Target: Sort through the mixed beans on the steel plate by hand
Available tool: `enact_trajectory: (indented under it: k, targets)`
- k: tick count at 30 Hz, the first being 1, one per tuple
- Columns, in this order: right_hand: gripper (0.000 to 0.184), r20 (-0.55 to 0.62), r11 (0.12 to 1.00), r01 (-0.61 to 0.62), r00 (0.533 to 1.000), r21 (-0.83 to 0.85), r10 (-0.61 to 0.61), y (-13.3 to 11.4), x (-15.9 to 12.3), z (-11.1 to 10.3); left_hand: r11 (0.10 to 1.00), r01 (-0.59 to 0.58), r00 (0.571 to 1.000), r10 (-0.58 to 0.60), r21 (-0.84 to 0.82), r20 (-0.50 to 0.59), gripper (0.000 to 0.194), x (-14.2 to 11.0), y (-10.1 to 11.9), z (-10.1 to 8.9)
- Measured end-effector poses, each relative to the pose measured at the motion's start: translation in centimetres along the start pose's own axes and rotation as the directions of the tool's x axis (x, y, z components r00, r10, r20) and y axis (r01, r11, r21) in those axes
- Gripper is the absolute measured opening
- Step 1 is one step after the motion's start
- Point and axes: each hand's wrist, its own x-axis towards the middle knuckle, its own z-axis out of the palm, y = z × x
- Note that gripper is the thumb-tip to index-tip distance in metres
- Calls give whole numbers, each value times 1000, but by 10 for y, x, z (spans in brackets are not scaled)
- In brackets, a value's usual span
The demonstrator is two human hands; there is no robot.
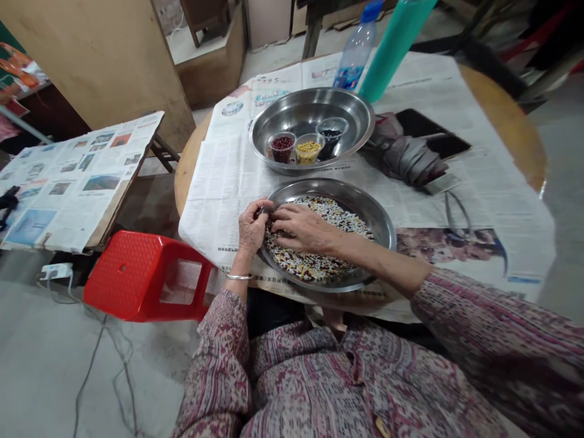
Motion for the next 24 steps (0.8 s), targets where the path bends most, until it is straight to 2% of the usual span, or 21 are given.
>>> enact_trajectory:
  k: [4, 7, 9, 12, 14, 16, 18, 21, 24]
  targets:
    - [29, -17, 984, -170, 985, -57, 169, 30, -22, -10, 1000, 10, 1000, -10, -20, -2, 27, 1, -1, 1]
    - [29, -18, 964, -264, 964, -31, 263, 43, -50, -18, 999, 19, 1000, -19, -27, -8, 27, 1, -1, 1]
    - [28, -7, 961, -275, 961, 23, 275, 40, -69, -21, 999, 15, 1000, -15, -32, -7, 28, 1, -1, 1]
    - [27, 30, 970, -204, 979, 130, 201, 15, -88, -19, 1000, 9, 1000, -9, -29, -2, 28, 0, 0, 0]
    - [28, 22, 975, -150, 989, 162, 148, -9, -88, -14, 1000, 12, 1000, -12, -19, -3, 26, 0, 1, 0]
    - [26, 35, 985, -36, 999, 171, 30, -29, -80, -9, 1000, 10, 1000, -10, -8, -9, 25, 0, 1, -1]
    - [25, 27, 992, 28, 999, 123, -32, -38, -68, -4, 1000, 2, 1000, -2, -2, -17, 25, 0, 0, -1]
    - [25, 53, 1000, -3, 999, 21, 2, -27, -60, -5, 1000, 5, 1000, -4, 6, -22, 24, 0, 0, -2]
    - [25, 69, 988, -144, 987, -60, 148, 3, -69, -14, 1000, 19, 1000, -19, 12, -18, 22, 0, -1, -2]
